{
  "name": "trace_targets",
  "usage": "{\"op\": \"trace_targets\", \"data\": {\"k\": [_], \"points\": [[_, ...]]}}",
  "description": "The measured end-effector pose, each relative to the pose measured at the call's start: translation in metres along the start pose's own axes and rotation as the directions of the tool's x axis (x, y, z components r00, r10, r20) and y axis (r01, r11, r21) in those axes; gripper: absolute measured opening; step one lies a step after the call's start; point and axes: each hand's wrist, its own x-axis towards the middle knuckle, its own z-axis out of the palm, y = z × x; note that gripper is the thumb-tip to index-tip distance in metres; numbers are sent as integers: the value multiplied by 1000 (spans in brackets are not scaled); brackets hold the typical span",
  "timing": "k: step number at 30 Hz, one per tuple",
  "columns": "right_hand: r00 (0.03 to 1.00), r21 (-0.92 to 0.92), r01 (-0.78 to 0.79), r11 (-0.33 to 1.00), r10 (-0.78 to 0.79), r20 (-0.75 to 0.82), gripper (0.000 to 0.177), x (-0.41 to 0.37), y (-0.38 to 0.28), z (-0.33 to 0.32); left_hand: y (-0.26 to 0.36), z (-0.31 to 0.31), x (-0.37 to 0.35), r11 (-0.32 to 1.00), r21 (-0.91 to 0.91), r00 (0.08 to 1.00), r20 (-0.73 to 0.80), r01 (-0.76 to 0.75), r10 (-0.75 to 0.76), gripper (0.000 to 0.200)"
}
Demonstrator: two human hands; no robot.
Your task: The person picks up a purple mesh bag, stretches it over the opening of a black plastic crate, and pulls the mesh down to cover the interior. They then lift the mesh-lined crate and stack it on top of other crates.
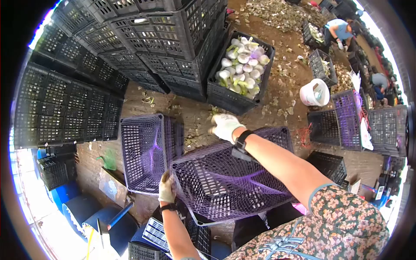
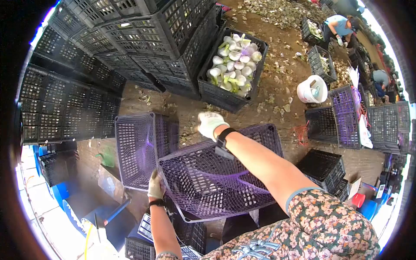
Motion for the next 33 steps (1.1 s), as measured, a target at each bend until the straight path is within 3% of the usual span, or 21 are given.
{"op": "trace_targets", "data": {"k": [1, 3, 5, 6, 9, 10, 11, 12, 13, 15, 17, 19, 21, 22, 23, 25, 27, 29, 31, 32, 33], "points": [[987, 86, 32, 996, -18, -160, 40, -1, 9, -2, -10, -13, -8, 996, 20, 996, 26, 84, -84, 37], [952, 274, 133, 952, -46, -302, 42, -18, 16, -31, -36, -23, -28, 984, -14, 984, -8, 180, -180, 40], [918, 450, 262, 853, -76, -390, 42, -51, 35, -56, -34, -6, -67, 943, 222, 968, -16, 249, -252, 39], [906, 372, 269, 889, -103, -410, 40, -82, 40, -76, -36, 3, -89, 943, 220, 967, 5, 249, -256, 39], [971, 369, 162, 915, -82, -223, 33, -175, 54, -93, -46, 19, -146, 997, 29, 980, -183, -72, 77, 36], [953, 223, 269, 937, -226, -201, 29, -201, 60, -78, -52, 23, -149, 990, 142, 930, -362, -16, 66, 34], [940, 268, 334, 903, -339, -28, 26, -223, 57, -67, -55, 34, -162, 968, 242, 845, -503, -67, 184, 38], [921, 311, 342, 887, -382, 76, 28, -244, 52, -44, -48, 41, -179, 969, 245, 875, -460, -37, 150, 38], [867, 305, 273, 912, -371, 332, 40, -258, 39, -23, -37, 52, -195, 968, 252, 903, -414, -13, 120, 38], [858, 23, 488, 873, -484, 175, 39, -284, 41, 64, -35, 82, -208, 914, 405, 933, -320, -24, 166, 40], [814, 75, 521, 850, -522, 255, 32, -289, 49, 125, -85, 86, -192, 781, 550, 860, -203, -295, 468, 49], [811, 164, 525, 835, -549, 202, 28, -289, 53, 141, -65, 110, -203, 988, 105, 952, -271, -116, 140, 58], [772, 430, 481, 764, -602, 206, 27, -288, 56, 133, -49, 97, -202, 907, -394, 982, -54, 147, -182, 46], [802, 437, 464, 770, -575, 163, 36, -292, 53, 112, -57, 74, -198, 848, -472, 970, 95, 241, -222, 40], [817, 326, 523, 788, -572, 72, 52, -296, 58, 113, -70, 50, -196, 775, -535, 940, 243, 337, -240, 35], [832, 250, 485, 838, -530, 165, 64, -296, 62, 110, -76, 39, -202, 825, -478, 954, 153, 301, -259, 31], [857, 241, 466, 851, -502, 115, 66, -300, 65, 108, -81, 33, -209, 864, -494, 990, 135, 94, -30, 31], [893, 317, 423, 849, -449, 11, 63, -301, 74, 112, -71, 44, -227, 761, -640, 995, -69, -104, 78, 28], [925, 299, 359, 884, -379, 11, 60, -303, 83, 112, -71, 48, -248, 659, -752, 993, 78, 3, 84, 24], [942, 298, 326, 897, -334, -24, 61, -303, 87, 115, -79, 47, -251, 723, -690, 991, -94, 6, -99, 17], [957, 297, 290, 910, -285, -60, 61, -302, 91, 119, -83, 49, -255, 841, -540, 974, -201, -22, -104, 16]]}}
